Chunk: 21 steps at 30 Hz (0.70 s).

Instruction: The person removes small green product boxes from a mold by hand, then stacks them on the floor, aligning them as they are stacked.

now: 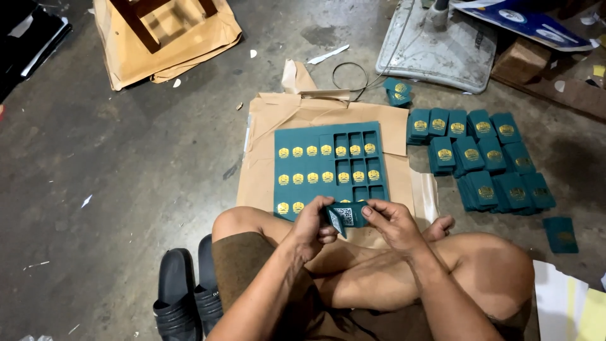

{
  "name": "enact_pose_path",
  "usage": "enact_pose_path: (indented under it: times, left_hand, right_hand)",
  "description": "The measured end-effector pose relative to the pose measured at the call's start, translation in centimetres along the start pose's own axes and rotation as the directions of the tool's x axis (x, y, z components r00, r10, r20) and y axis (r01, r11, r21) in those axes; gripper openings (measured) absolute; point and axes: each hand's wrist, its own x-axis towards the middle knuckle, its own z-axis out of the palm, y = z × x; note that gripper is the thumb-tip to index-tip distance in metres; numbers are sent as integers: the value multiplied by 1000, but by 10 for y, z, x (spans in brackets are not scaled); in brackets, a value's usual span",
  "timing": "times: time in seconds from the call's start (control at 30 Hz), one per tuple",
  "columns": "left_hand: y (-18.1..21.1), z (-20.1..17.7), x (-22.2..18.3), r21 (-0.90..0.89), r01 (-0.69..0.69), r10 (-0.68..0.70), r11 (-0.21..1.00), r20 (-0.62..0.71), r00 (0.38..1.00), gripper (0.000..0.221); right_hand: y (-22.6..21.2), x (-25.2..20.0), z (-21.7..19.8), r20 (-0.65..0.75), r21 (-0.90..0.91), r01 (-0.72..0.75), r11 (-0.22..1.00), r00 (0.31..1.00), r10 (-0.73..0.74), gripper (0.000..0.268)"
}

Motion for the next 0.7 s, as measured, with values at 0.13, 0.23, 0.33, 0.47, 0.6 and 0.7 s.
enact_pose_path:
  times: [0.13, 0.23, 0.33, 0.47, 0.6, 0.7]
  left_hand:
    - [3, 4, -3, -74, 68, -66, 995, 32, 997, 22]
    - [4, 7, -6, -25, 123, -122, 992, 34, 992, 24]
    - [2, 4, -5, -68, 99, -85, 993, 178, 980, 25]
    - [4, 12, -9, -41, 94, -85, 995, 190, 978, 27]
    - [4, 17, -14, -54, 84, -72, 995, 198, 978, 26]
    - [4, 17, -14, -24, 79, -71, 997, 246, 967, 26]
  right_hand:
    - [-2, -3, -3, 25, 38, 13, 999, 1000, -14, 25]
    - [-2, -6, -6, 22, 118, -14, 993, 1000, 11, 20]
    - [-4, -6, -9, 15, 166, -91, 982, 996, 89, 20]
    - [6, -6, -21, 72, 270, -100, 958, 994, 84, 19]
    - [-25, -10, 2, 106, 233, -157, 960, 985, 135, 24]
    - [-11, -9, -11, 138, 319, -155, 935, 984, 117, 23]
